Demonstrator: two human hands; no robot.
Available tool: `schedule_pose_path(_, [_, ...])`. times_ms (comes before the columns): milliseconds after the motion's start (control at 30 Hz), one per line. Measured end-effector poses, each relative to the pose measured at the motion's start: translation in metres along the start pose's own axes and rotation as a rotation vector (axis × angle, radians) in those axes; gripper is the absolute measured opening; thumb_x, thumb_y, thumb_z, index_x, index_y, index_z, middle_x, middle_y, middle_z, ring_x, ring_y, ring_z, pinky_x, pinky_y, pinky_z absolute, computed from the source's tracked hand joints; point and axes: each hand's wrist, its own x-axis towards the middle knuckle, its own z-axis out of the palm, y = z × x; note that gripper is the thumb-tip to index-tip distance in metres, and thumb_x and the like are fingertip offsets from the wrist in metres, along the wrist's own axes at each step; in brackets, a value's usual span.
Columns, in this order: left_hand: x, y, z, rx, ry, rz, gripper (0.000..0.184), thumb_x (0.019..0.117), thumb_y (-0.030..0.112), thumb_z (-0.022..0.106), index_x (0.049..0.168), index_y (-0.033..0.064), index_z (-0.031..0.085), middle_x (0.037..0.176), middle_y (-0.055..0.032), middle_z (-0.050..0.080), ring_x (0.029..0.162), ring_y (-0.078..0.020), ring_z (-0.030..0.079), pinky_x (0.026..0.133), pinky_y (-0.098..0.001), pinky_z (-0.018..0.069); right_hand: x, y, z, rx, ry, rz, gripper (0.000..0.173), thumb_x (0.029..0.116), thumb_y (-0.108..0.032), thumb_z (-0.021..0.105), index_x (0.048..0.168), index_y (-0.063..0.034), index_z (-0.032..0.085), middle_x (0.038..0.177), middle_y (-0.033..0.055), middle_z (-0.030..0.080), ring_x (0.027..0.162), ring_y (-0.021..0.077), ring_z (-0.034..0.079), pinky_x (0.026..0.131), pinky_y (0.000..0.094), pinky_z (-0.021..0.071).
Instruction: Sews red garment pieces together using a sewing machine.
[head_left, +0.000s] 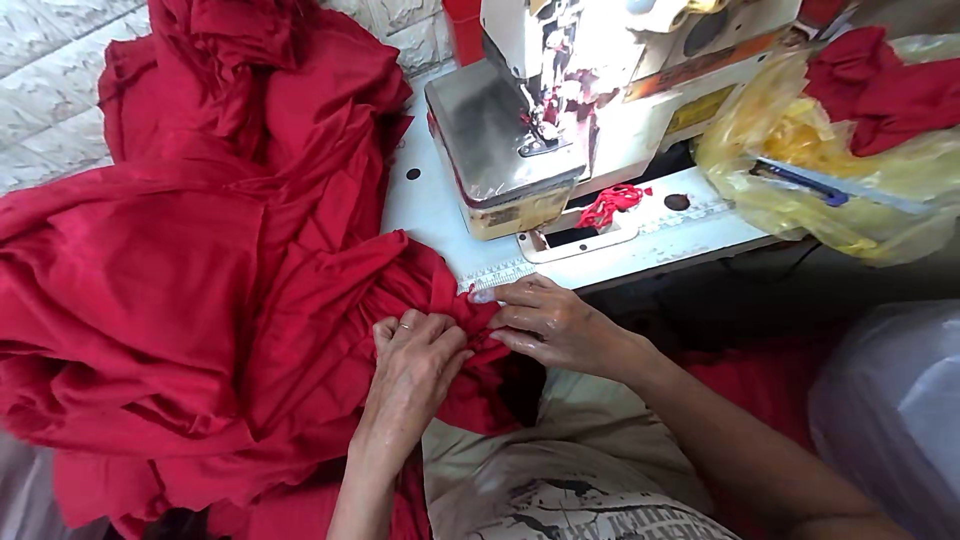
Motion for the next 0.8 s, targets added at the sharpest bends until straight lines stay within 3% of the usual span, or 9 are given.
schedule_pose_path(100, [0.001, -0.001, -0.002, -0.083, 0.010, 0.035, 0.020, 0.1001, 0.030, 0.062, 0.094, 0.0144, 0.073, 0.104, -0.0011, 0.074, 0.104, -0.0159, 0.066, 0.094, -0.0445, 0.0385, 0.000, 0.000, -0.001, 0.060, 0.030, 0.000, 0.019, 0.0981, -0.017, 0.062, 0.092, -0.0068, 0.077, 0.117, 0.0085, 0.074, 0.106, 0.0160, 0.068, 0.098, 0.0309, 0.0493])
schedule_pose_path(267, [0.004, -0.001, -0.012, -0.204, 0.029, 0.091, 0.021, 0.1021, 0.027, 0.061, 0.095, 0.0109, 0.072, 0.105, -0.0041, 0.074, 0.098, -0.0139, 0.066, 0.091, -0.0395, 0.0398, 0.005, -0.001, -0.007, 0.323, 0.007, 0.039, 0.019, 0.0971, -0.017, 0.064, 0.090, -0.0037, 0.076, 0.119, 0.0091, 0.073, 0.116, 0.0131, 0.065, 0.103, 0.0295, 0.0481])
schedule_pose_path(400, [0.004, -0.003, -0.017, -0.193, 0.079, 0.046, 0.020, 0.1009, 0.028, 0.062, 0.094, 0.0120, 0.072, 0.101, -0.0018, 0.073, 0.097, -0.0117, 0.065, 0.092, -0.0396, 0.0375, 0.011, -0.001, -0.011, 0.457, -0.001, 0.088, 0.019, 0.0968, -0.017, 0.066, 0.090, -0.0034, 0.076, 0.113, 0.0060, 0.072, 0.111, 0.0092, 0.064, 0.096, 0.0277, 0.0499])
schedule_pose_path(500, [0.003, -0.009, -0.016, -0.195, 0.154, -0.024, 0.021, 0.0982, 0.031, 0.066, 0.092, 0.0129, 0.073, 0.098, -0.0005, 0.074, 0.095, -0.0105, 0.066, 0.094, -0.0429, 0.0387, 0.015, -0.003, -0.015, 0.458, 0.050, 0.143, 0.016, 0.0941, -0.018, 0.069, 0.090, -0.0054, 0.078, 0.104, 0.0014, 0.071, 0.101, 0.0055, 0.064, 0.088, 0.0232, 0.0513])
schedule_pose_path(633, [0.003, -0.011, -0.014, -0.219, 0.189, -0.076, 0.019, 0.0958, 0.031, 0.069, 0.090, 0.0137, 0.073, 0.097, 0.0006, 0.074, 0.095, -0.0091, 0.066, 0.097, -0.0447, 0.0369, 0.019, -0.006, -0.015, 0.394, 0.089, 0.172, 0.013, 0.0920, -0.016, 0.072, 0.089, -0.0060, 0.079, 0.099, 0.0010, 0.071, 0.098, 0.0038, 0.064, 0.086, 0.0180, 0.0526])
schedule_pose_path(800, [0.004, -0.010, -0.012, -0.235, 0.215, -0.094, 0.017, 0.0949, 0.027, 0.069, 0.088, 0.0117, 0.073, 0.094, -0.0001, 0.075, 0.095, -0.0090, 0.067, 0.100, -0.0426, 0.0379, 0.025, -0.011, -0.013, 0.194, 0.117, 0.162, 0.013, 0.0916, -0.017, 0.071, 0.087, -0.0085, 0.080, 0.093, 0.0002, 0.070, 0.094, 0.0059, 0.063, 0.082, 0.0193, 0.0499])
